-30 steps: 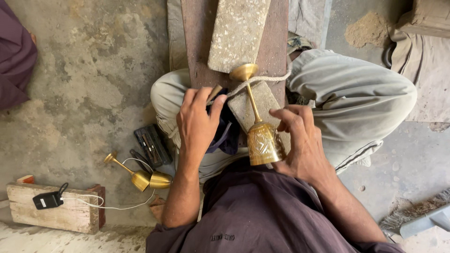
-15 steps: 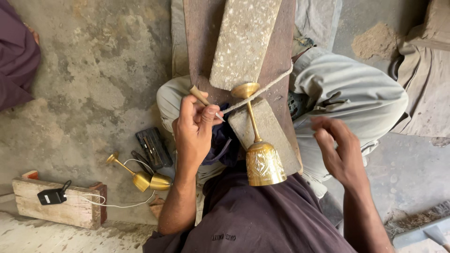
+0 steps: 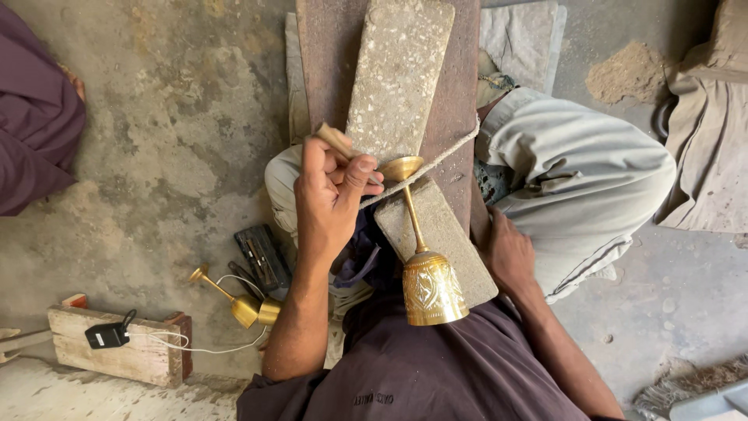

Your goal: The person sits on the floor and shapes a brass goblet-like object held against a stone block, holding a punch to the metal and striking it with a wooden mallet. They reposition the punch and rotate the piece between strikes while continuing to hammer.

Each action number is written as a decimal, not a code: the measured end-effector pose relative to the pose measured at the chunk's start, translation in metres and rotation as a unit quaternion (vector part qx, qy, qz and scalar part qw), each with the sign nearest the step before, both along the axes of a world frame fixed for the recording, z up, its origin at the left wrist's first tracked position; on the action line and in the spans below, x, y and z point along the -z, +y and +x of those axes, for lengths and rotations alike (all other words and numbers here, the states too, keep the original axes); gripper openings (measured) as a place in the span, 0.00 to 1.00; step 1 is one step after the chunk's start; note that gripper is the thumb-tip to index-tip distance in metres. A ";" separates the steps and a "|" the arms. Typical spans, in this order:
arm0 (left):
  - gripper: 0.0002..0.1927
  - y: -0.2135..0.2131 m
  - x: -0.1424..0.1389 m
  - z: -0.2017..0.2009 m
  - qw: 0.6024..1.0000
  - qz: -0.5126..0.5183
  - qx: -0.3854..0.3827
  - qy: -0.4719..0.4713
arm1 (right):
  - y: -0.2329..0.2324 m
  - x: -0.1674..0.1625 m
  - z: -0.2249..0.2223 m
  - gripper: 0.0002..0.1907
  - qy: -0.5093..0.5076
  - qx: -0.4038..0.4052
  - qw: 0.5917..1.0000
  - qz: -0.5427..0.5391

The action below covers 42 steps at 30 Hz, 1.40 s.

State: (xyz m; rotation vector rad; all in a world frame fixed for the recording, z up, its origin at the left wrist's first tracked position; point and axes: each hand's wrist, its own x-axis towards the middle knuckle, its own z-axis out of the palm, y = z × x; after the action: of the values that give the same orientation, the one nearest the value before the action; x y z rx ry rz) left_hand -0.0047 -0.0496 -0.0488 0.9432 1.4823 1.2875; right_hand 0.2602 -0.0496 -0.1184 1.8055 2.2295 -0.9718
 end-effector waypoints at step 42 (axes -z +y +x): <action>0.18 0.034 0.016 0.022 0.905 0.146 0.067 0.393 | 0.121 -0.146 0.031 0.15 0.029 -0.155 0.919 0.362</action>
State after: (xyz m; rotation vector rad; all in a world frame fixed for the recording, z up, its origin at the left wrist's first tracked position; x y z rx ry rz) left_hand 0.0169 -0.0156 -0.0648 1.8879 1.7877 1.0858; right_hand 0.2912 0.0713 0.0277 1.5285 3.0481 -0.1276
